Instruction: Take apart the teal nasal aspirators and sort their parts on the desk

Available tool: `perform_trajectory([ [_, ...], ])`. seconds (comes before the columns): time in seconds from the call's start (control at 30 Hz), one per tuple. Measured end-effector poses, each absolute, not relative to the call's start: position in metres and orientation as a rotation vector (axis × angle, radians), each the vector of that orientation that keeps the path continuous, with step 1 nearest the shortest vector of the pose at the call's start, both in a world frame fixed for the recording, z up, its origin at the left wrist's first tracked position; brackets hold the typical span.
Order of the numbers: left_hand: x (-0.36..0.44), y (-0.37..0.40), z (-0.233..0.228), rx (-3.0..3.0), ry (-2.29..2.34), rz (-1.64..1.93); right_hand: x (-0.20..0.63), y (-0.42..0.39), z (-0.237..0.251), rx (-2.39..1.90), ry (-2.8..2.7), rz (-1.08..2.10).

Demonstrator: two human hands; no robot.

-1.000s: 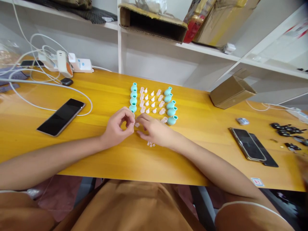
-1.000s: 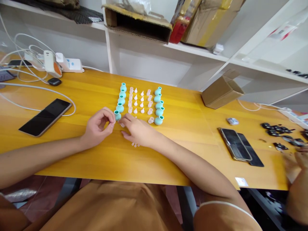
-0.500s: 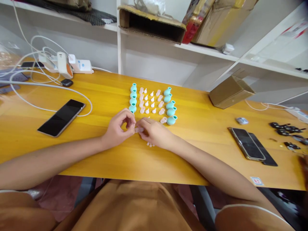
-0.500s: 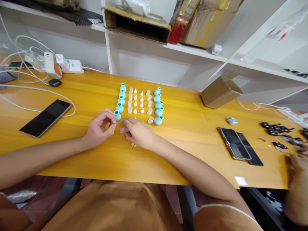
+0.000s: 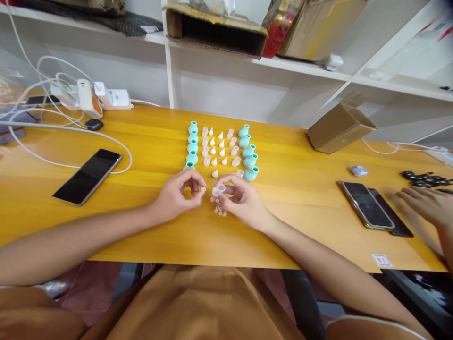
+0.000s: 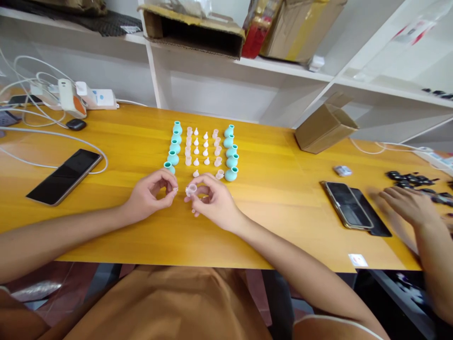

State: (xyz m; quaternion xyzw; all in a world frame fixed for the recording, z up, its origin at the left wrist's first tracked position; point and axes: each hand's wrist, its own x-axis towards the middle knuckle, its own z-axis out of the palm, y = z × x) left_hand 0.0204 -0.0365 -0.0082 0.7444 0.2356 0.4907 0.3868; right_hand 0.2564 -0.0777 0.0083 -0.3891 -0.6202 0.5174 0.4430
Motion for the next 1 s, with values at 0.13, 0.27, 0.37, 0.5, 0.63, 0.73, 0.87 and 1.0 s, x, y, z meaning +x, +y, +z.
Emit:
perform_trajectory([
  [0.13,0.021,-0.038,-0.009,1.877,0.569,1.202,0.255,-0.084,-0.002,-0.871,-1.368,1.553],
  [0.27,0.021,-0.038,-0.005,1.929,0.526,1.172,0.254,-0.092,-0.006,-0.808,-1.364,1.614],
  [0.37,0.018,-0.039,-0.004,1.991,0.477,1.167,0.253,-0.097,-0.005,-0.796,-1.358,1.630],
  [0.5,0.016,-0.041,-0.002,2.061,0.441,1.199,0.254,-0.097,-0.003,-0.773,-1.368,1.635],
  [0.63,0.017,-0.041,0.002,2.143,0.438,1.214,0.255,-0.096,-0.003,-0.764,-1.374,1.627],
  [0.73,0.017,-0.041,0.004,2.166,0.452,1.234,0.255,-0.096,-0.003,-0.779,-1.378,1.621],
  [0.87,0.016,-0.040,0.004,2.188,0.435,1.237,0.255,-0.097,-0.003,-0.796,-1.382,1.613],
  [1.0,0.017,-0.041,0.004,2.196,0.441,1.238,0.256,-0.096,-0.003,-0.820,-1.375,1.619],
])
